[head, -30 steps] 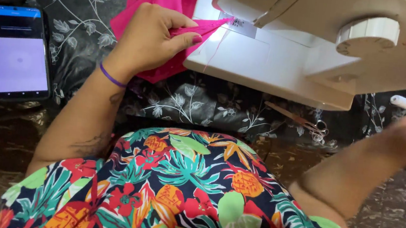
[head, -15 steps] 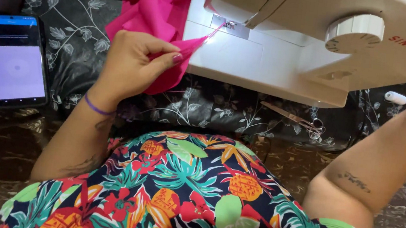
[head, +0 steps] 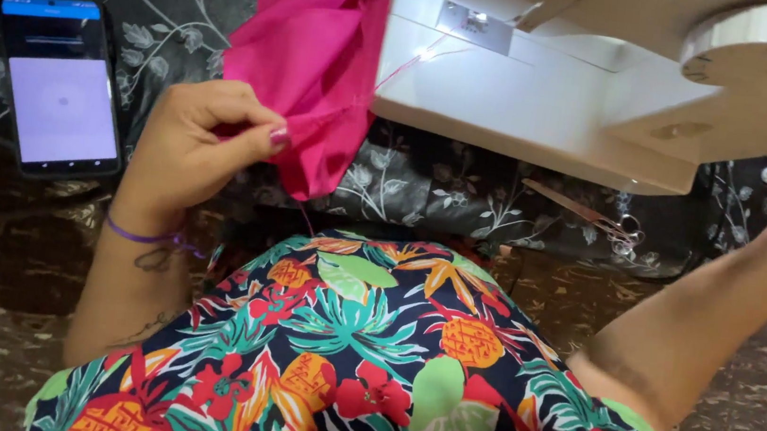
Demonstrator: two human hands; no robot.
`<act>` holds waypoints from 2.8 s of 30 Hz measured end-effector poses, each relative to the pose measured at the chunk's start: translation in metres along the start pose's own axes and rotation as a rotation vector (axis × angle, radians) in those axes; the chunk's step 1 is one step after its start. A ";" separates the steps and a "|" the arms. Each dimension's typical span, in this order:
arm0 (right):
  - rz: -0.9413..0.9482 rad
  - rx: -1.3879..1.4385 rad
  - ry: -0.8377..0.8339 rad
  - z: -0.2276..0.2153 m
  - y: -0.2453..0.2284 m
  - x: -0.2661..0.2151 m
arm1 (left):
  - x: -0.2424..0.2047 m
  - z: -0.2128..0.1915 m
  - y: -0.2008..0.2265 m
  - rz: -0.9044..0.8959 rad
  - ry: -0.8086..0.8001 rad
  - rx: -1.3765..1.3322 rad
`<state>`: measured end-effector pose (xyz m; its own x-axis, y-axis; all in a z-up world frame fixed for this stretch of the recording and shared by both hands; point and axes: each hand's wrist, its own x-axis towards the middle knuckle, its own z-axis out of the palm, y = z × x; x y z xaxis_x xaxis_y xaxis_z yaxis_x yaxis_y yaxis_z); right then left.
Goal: Trimming excess fabric from a sewn pink piece using scissors at a sewing workstation
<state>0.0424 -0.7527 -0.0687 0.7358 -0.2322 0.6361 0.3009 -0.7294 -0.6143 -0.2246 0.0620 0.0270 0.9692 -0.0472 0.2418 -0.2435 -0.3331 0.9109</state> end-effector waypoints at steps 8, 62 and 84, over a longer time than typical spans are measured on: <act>-0.371 -0.392 -0.618 0.002 -0.288 -0.155 | 0.005 0.001 -0.014 -0.026 0.103 0.728; -0.081 0.678 -1.125 0.160 -0.416 -0.238 | 0.059 0.057 -0.033 -0.372 -0.316 -1.006; -0.064 0.629 -1.105 0.146 -0.408 -0.240 | 0.057 0.062 -0.032 -0.324 -0.325 -1.005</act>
<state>-0.1684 -0.3055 -0.0385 0.7299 0.6707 0.1322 0.3658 -0.2198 -0.9043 -0.1596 0.0122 -0.0094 0.9202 -0.3907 -0.0227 0.2474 0.5358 0.8073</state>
